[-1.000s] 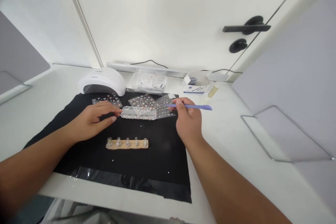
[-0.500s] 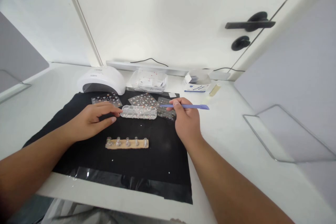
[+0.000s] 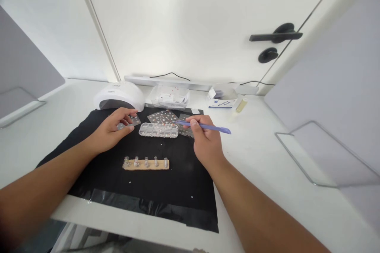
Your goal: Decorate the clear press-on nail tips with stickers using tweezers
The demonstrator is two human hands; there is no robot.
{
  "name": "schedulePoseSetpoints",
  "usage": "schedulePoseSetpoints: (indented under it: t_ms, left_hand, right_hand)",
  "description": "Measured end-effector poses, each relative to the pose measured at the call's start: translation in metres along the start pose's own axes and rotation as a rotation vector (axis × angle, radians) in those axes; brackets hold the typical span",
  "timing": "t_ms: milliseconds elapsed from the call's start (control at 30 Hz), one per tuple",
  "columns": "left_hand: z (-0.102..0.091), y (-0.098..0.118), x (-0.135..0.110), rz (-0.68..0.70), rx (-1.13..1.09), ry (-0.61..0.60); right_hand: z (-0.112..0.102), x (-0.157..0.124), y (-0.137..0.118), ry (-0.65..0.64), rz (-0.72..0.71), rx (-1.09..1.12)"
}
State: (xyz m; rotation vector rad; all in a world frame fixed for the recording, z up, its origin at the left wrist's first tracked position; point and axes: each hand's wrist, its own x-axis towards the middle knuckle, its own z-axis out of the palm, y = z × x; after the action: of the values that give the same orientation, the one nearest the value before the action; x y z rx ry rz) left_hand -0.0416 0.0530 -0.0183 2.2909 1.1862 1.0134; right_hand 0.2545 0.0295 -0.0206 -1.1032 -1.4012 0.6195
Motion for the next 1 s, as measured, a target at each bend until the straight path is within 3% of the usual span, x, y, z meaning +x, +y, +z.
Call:
schedulePoseSetpoints:
  t_ms: [367,567,767,1000]
  left_hand:
    - [0.011,-0.004,-0.001,-0.055,0.102,0.009]
    - [0.009,0.015,0.005,0.033,0.187,-0.026]
    - [0.001,0.031,0.031,-0.010,0.245,-0.122]
    - [0.035,0.039,0.057,-0.040,0.360,-0.286]
  right_hand:
    - [0.001,0.000,-0.003,0.000,-0.025,0.005]
    - [0.003,0.001,-0.002,0.048,-0.022,0.025]
    - [0.004,0.000,0.002,0.043,-0.035,0.024]
    - [0.004,-0.001,0.001,0.055,-0.042,0.024]
